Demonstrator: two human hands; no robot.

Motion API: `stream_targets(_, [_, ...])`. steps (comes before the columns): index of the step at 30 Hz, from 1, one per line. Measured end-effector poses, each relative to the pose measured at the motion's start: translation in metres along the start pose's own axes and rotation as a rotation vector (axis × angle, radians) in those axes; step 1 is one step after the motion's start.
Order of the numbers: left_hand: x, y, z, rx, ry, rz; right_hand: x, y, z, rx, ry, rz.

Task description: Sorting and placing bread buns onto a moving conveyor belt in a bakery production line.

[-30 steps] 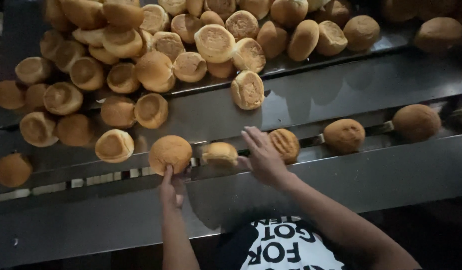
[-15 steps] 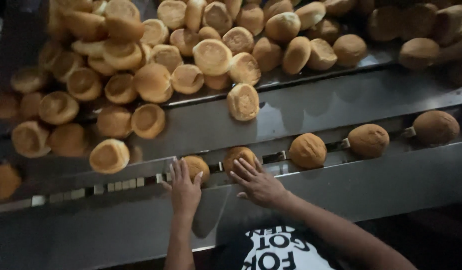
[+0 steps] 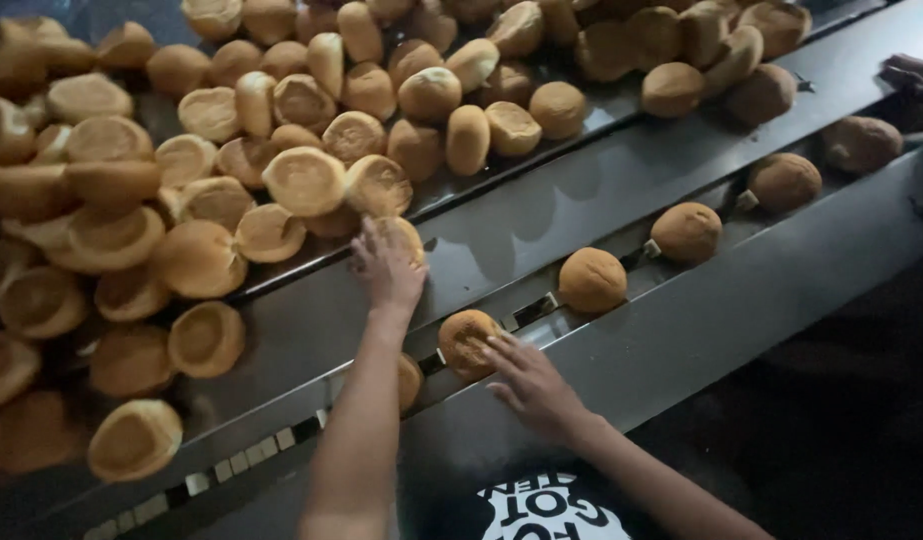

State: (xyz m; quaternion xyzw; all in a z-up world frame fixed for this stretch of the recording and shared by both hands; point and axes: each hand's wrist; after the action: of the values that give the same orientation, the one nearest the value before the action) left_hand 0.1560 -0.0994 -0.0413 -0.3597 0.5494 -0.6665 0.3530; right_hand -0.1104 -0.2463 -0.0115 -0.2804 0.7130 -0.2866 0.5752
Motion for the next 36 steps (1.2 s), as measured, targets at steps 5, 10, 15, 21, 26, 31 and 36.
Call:
stream_targets(5, [-0.023, 0.007, -0.004, 0.285, -0.009, -0.374, 0.017, -0.028, -0.012, 0.195, 0.175, 0.217])
stream_targets(10, [-0.014, -0.085, -0.053, 0.269, -0.151, -0.93, 0.015, -0.035, 0.016, 0.277, 0.252, 0.23])
stream_targets(15, [-0.049, -0.088, -0.091, 0.373, -0.318, -1.499, 0.015, -0.003, 0.122, 0.386, 0.175, -0.1])
stream_targets(21, [-0.058, -0.095, -0.145, 0.27, -0.462, -1.565, -0.03, 0.011, 0.213, 0.301, -0.055, -0.168])
stream_targets(26, [-0.058, -0.085, -0.152, 0.259, -0.722, -1.674, 0.013, 0.055, 0.235, 0.345, -0.271, -0.319])
stream_targets(31, [-0.053, -0.083, -0.144, 0.276, -0.702, -1.737, 0.005, 0.022, 0.21, 0.183, 0.011, -0.317])
stream_targets(36, [-0.049, -0.094, -0.142, 0.331, -0.7, -1.751, 0.018, -0.076, 0.102, 0.194, 0.366, 0.251])
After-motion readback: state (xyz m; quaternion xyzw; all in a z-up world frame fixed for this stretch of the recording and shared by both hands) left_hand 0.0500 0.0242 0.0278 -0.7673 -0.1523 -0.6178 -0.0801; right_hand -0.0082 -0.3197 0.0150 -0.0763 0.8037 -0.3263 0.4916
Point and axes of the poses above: each hand's wrist, its own z-axis towards the middle knuckle, its own y-axis out of the palm, x = y × z, and after that the axes turned 13 degrees about y, right-handed
